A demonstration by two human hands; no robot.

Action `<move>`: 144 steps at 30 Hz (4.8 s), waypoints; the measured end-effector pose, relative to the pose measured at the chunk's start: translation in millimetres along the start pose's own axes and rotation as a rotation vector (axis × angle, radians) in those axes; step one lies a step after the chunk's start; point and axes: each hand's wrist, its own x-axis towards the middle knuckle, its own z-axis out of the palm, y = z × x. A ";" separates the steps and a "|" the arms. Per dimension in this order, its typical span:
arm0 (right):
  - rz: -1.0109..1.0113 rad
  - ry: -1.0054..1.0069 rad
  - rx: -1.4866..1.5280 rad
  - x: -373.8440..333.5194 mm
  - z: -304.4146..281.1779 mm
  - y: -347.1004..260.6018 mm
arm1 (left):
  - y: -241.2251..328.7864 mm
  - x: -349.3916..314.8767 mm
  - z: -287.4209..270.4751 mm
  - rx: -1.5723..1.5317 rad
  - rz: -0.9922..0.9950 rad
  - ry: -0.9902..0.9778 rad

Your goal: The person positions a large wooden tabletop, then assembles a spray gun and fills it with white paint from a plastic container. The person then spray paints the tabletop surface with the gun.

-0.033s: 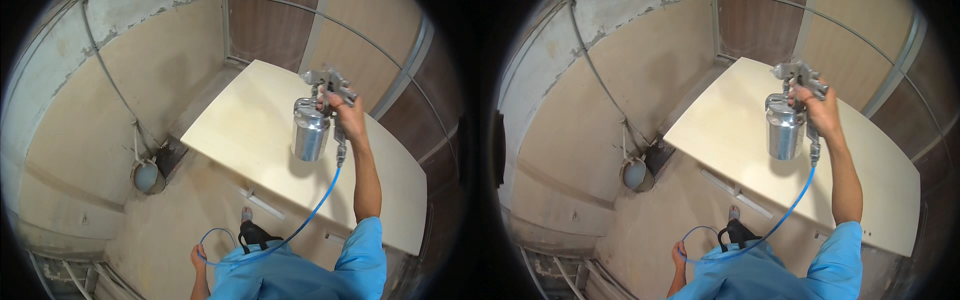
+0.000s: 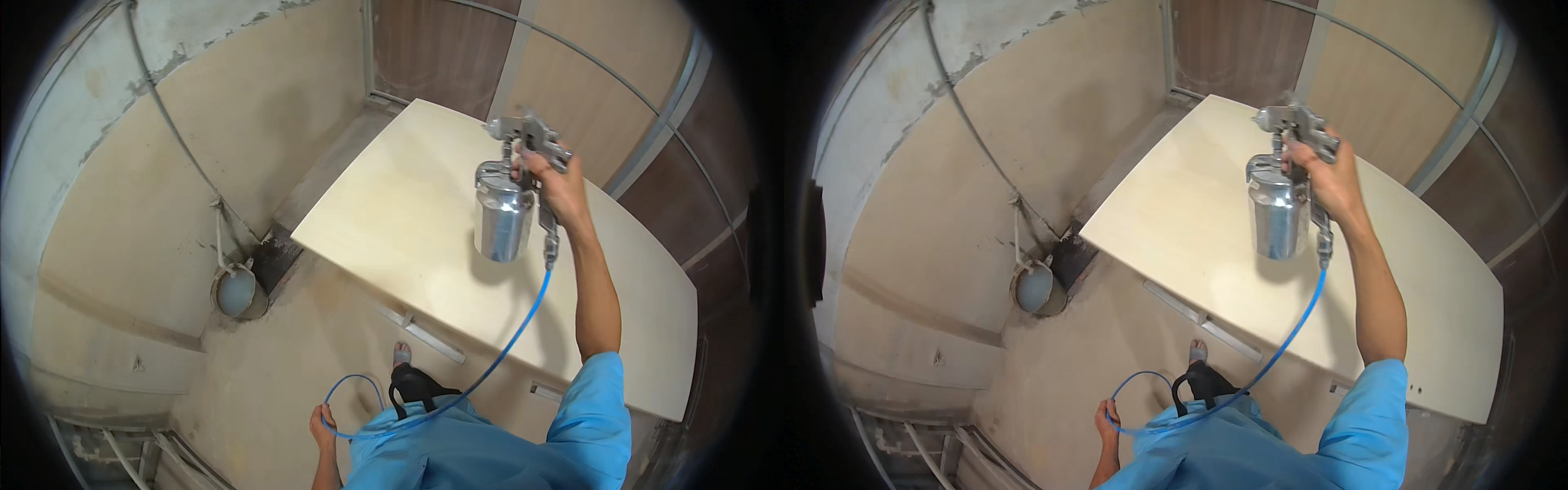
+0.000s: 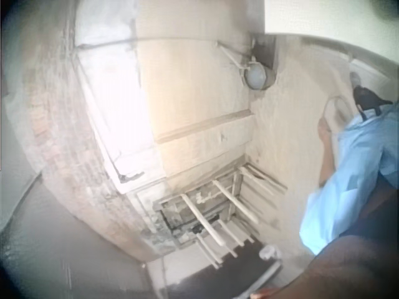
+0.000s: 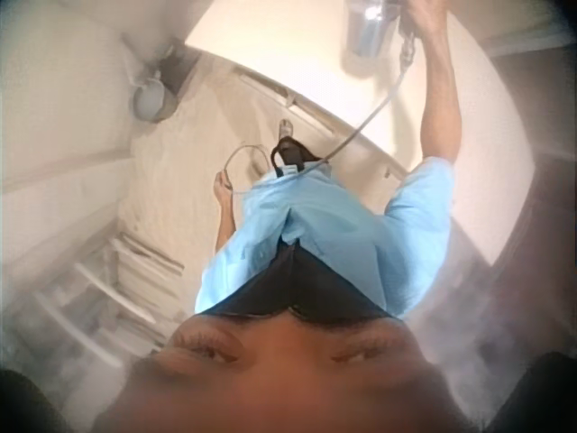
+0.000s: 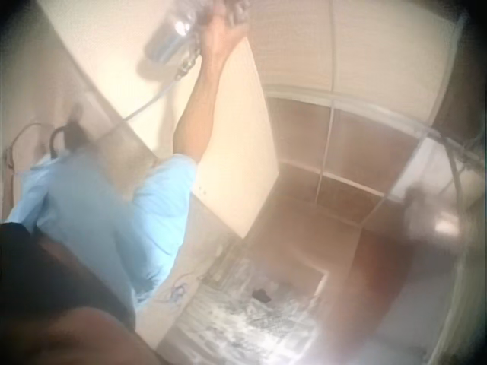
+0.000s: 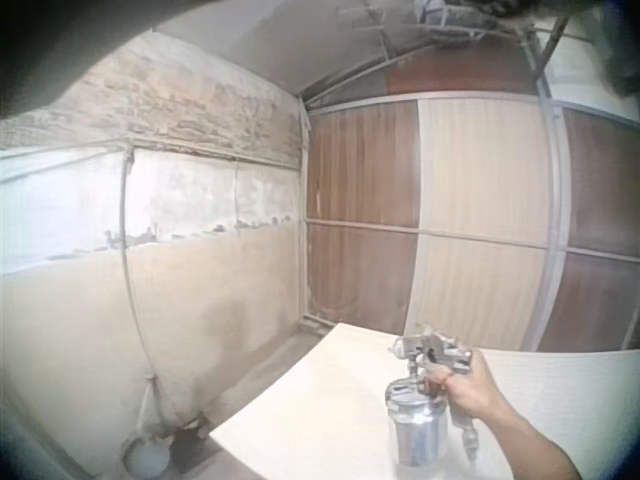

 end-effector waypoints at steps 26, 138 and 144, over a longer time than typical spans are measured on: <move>-0.020 0.003 -0.411 334.4 99.3 179.3 | 218.5 76.2 29.8 0.166 0.030 -0.256; 0.155 0.228 -0.178 273.8 -24.6 172.8 | 249.7 74.5 -56.5 0.302 0.217 -0.742; 0.307 0.495 -0.571 185.1 -147.9 160.2 | 245.3 111.7 -34.7 0.386 0.272 -0.957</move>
